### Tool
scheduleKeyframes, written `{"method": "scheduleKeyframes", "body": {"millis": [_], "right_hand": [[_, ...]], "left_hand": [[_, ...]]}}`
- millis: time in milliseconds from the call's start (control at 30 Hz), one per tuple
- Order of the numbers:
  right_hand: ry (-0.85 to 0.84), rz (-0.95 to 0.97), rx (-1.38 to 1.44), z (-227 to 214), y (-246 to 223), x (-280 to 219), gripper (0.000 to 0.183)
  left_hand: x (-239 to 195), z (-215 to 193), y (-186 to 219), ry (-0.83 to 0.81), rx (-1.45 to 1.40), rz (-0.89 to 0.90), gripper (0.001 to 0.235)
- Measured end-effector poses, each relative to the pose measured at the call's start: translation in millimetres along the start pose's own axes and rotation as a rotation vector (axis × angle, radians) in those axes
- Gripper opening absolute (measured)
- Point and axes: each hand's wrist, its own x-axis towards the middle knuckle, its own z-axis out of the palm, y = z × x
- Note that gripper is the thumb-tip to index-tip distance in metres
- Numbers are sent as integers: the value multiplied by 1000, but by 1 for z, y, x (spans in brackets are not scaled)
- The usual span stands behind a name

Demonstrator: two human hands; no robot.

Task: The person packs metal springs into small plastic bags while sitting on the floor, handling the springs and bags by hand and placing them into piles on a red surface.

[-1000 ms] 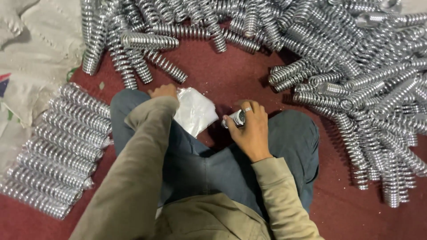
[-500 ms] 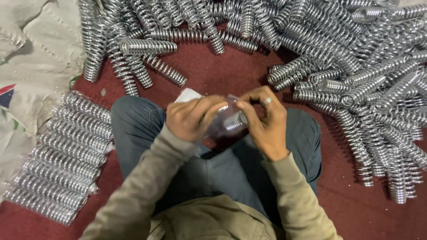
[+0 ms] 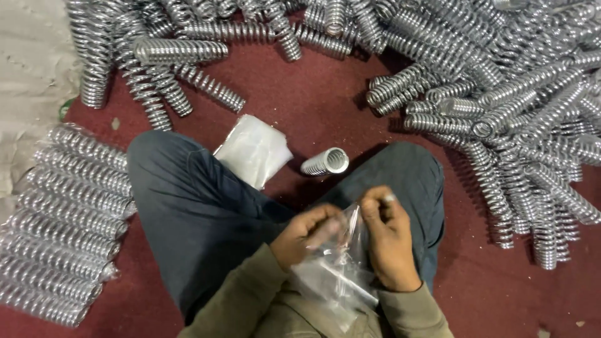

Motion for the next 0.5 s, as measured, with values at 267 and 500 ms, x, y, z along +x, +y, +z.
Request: {"method": "scheduleKeyframes", "body": {"millis": [267, 500], "right_hand": [[-196, 3, -90, 1, -35, 51, 9], [-315, 193, -332, 22, 132, 146, 43]], "left_hand": [[40, -23, 69, 339, 254, 355, 30], [118, -101, -11, 650, 728, -286, 36]]}}
